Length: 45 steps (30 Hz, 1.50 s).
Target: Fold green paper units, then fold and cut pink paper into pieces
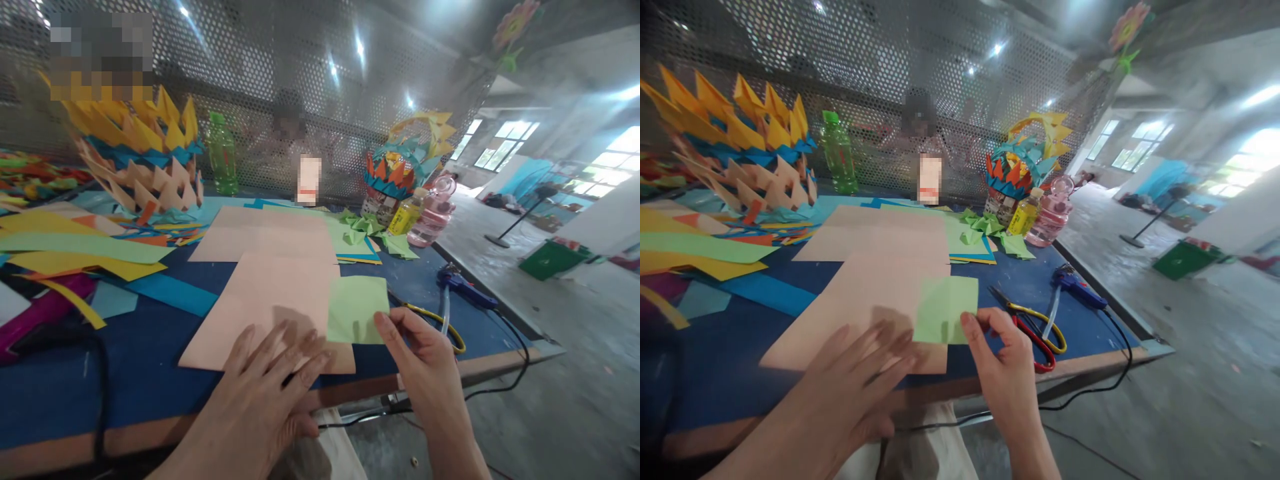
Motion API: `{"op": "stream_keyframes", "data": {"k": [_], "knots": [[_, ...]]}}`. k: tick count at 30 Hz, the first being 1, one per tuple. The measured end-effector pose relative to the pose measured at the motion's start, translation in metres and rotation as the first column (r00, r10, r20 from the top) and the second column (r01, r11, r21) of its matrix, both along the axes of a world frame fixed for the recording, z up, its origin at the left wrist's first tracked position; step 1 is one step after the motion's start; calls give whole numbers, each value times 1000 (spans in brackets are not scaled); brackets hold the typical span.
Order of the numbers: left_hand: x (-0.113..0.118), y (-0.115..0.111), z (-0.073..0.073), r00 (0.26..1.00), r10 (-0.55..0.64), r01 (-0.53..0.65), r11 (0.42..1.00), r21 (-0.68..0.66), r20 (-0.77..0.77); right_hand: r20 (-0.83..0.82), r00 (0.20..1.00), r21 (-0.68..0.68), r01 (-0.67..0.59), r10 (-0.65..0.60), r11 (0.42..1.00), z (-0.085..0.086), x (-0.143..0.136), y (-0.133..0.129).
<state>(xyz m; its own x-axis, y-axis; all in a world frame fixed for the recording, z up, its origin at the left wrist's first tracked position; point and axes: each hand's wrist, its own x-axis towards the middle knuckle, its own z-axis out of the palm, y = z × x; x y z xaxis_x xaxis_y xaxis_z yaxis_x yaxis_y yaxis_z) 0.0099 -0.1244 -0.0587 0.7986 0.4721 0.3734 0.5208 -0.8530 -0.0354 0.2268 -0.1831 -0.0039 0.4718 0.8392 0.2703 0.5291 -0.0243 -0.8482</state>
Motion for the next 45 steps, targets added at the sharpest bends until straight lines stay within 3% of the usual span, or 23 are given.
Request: {"op": "stream_keyframes", "data": {"k": [4,11,15,19,28,35,45], "knots": [[-1,0,11,1000,5,-6,1000,-13,-18,-121,985,-119,-141,126,983,-11,-12,2],[-5,-1,17,998,-51,43,987,155,48,238,971,-155,28,10,988,-33,-14,2],[-7,4,11,992,-77,64,990,126,99,290,956,-143,2,40,990,-33,-14,2],[-8,7,7,989,-99,88,991,105,111,333,943,-69,38,-13,997,-30,-17,0],[-12,6,13,983,-139,128,987,94,123,322,945,-79,-39,63,996,-31,-26,-3],[-11,2,17,973,-27,35,999,-32,228,406,913,-48,-22,39,999,-38,-26,-1],[-5,3,9,991,-137,136,987,84,6,425,904,17,-46,35,999,-39,-28,-3]]}}
